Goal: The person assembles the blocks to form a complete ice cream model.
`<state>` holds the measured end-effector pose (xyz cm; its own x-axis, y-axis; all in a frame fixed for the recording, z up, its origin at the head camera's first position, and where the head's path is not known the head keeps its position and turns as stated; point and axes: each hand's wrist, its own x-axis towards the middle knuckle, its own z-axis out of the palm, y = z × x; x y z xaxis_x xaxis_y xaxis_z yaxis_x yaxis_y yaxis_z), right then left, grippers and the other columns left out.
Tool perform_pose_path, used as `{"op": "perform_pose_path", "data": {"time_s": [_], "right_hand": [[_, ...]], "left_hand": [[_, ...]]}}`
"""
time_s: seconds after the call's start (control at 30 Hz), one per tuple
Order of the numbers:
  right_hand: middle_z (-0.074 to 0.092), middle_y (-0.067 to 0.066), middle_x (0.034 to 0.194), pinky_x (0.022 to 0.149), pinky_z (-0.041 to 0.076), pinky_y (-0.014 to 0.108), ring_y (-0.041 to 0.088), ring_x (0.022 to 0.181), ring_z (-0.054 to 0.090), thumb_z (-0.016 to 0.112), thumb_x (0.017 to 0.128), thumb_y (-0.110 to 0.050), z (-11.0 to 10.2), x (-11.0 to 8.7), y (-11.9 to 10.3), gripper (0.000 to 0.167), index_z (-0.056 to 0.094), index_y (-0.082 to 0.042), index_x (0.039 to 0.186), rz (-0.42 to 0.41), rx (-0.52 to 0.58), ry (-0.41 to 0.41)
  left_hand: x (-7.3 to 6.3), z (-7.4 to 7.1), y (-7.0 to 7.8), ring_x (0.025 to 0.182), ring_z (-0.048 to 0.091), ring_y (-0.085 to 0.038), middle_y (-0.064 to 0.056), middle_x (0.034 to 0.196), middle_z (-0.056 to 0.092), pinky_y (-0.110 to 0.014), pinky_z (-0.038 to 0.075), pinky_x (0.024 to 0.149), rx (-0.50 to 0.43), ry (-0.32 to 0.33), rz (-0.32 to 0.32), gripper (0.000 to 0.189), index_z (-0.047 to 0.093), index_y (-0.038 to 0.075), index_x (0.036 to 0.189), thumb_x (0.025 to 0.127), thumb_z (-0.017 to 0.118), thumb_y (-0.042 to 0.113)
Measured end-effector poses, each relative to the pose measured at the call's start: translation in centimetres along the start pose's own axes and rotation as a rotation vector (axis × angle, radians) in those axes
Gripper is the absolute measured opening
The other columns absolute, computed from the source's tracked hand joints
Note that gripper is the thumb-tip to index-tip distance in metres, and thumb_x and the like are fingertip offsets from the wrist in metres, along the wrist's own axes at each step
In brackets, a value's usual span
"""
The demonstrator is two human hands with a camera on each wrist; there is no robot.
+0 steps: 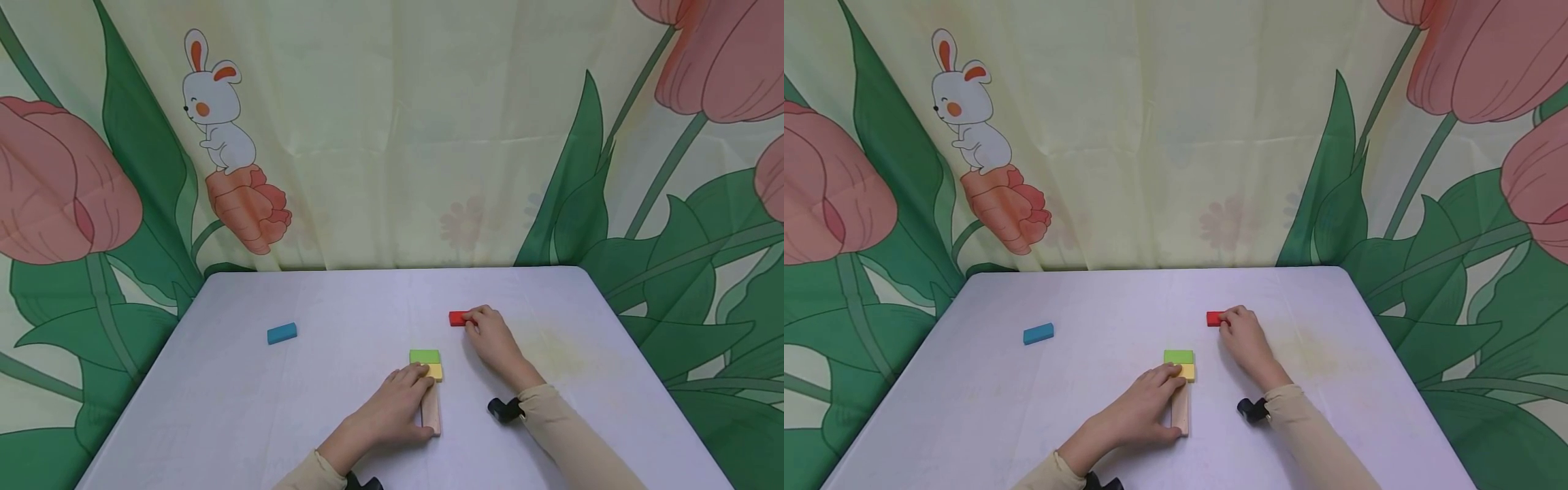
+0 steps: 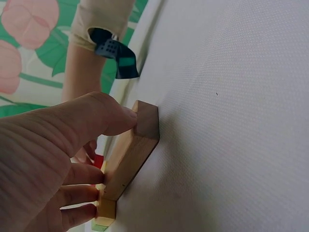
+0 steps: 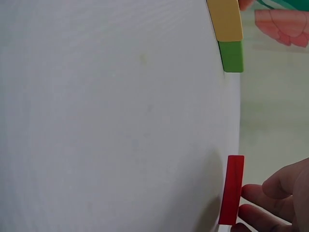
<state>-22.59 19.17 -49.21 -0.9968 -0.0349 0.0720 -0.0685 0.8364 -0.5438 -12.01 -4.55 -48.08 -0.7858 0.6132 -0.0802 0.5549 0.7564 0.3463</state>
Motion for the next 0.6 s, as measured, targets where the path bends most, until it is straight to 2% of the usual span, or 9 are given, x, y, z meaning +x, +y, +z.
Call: {"op": "perform_pose_path", "data": {"time_s": [0.27,0.6], "right_hand": [[0.062,0.018,0.131,0.105,0.053,0.052,0.037,0.124,0.056,0.057,0.102,-0.014,1.0,-0.1,-0.9,0.031,0.071,0.000,0.126,-0.027,0.022,-0.002],[0.063,0.016,0.128,0.103,0.053,0.051,0.035,0.122,0.057,0.058,0.101,-0.015,2.0,0.0,-1.8,0.029,0.073,-0.001,0.123,-0.070,0.023,0.007]], "left_hand": [[0.0,0.1,-0.1,0.150,0.038,-0.023,-0.006,0.158,0.045,-0.050,0.037,0.121,0.008,0.010,0.004,0.078,0.056,0.010,0.145,0.083,0.080,0.051],[0.0,0.0,-0.1,0.151,0.036,-0.022,-0.005,0.159,0.044,-0.051,0.036,0.122,-0.013,-0.008,-0.009,0.079,0.055,0.010,0.146,0.084,0.080,0.052]]}}
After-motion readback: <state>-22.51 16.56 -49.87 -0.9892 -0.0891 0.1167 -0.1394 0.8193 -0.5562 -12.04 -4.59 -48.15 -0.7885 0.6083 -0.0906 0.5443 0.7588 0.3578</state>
